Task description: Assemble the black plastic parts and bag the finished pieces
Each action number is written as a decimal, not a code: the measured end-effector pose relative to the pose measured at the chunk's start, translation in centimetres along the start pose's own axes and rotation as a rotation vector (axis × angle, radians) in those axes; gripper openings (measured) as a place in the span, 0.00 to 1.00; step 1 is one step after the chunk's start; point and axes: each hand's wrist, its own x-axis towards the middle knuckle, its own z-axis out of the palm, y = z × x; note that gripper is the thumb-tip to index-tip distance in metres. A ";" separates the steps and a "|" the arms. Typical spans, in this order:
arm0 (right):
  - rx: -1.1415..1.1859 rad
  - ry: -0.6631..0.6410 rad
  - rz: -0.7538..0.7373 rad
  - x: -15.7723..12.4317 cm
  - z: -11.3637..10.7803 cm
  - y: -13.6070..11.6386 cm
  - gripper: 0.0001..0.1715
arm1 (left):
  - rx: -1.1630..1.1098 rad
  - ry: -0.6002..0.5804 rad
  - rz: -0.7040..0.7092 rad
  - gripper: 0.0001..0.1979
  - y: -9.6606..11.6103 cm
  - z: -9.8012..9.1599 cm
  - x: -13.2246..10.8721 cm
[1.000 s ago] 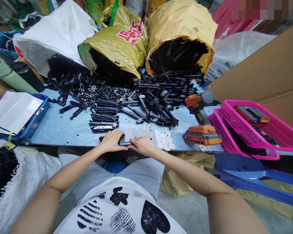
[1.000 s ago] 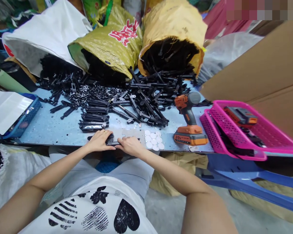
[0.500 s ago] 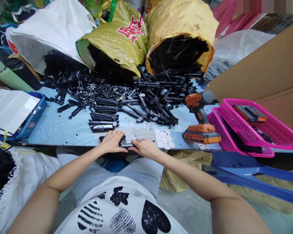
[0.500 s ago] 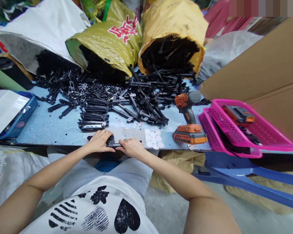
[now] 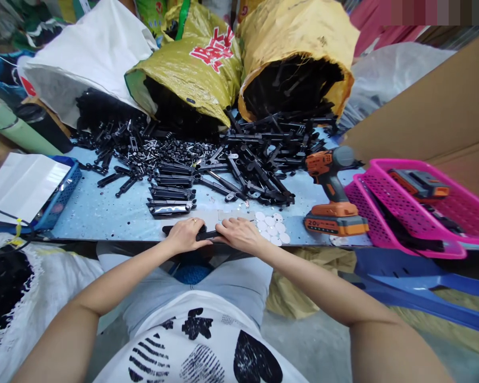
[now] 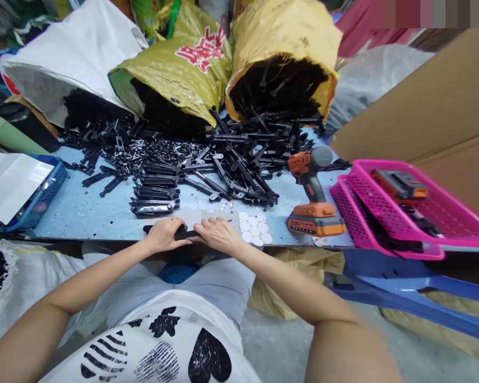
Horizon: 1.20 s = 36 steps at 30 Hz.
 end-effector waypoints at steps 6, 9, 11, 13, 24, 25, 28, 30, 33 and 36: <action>0.100 0.143 -0.079 -1.0 4.3 1.8 0.25 | 0.104 0.150 -0.116 0.21 -4.3 -3.8 9.6; 0.168 0.166 -0.085 -1.5 4.9 1.7 0.24 | 0.181 0.101 -0.431 0.18 -9.3 -5.4 15.7; 0.199 0.184 -0.061 -1.1 4.2 2.1 0.23 | 0.193 0.048 -0.532 0.16 -11.9 -5.7 18.5; 0.208 0.238 0.005 0.5 2.9 3.4 0.21 | 0.180 0.022 -0.555 0.13 -13.3 -5.6 20.0; 0.058 0.034 0.463 21.7 -0.8 14.6 0.15 | -0.514 0.593 -0.542 0.12 -8.2 -7.2 8.5; 0.063 0.013 0.473 22.9 -0.7 14.9 0.14 | -0.677 0.640 -0.620 0.13 -7.3 -6.9 6.2; 0.078 -0.021 0.480 24.4 -0.6 15.2 0.12 | -1.156 0.715 -0.821 0.19 -4.9 -5.2 0.3; 0.075 -0.025 0.480 24.2 -0.7 14.9 0.14 | -1.369 0.722 -0.906 0.22 -3.7 -3.9 -2.1; 0.128 0.118 0.460 21.9 -0.9 13.8 0.16 | -1.468 0.707 -0.957 0.23 -2.6 -2.3 -3.5; 0.287 0.333 0.335 17.5 -1.6 11.6 0.13 | -1.403 0.694 -0.937 0.23 -2.6 -1.7 -3.9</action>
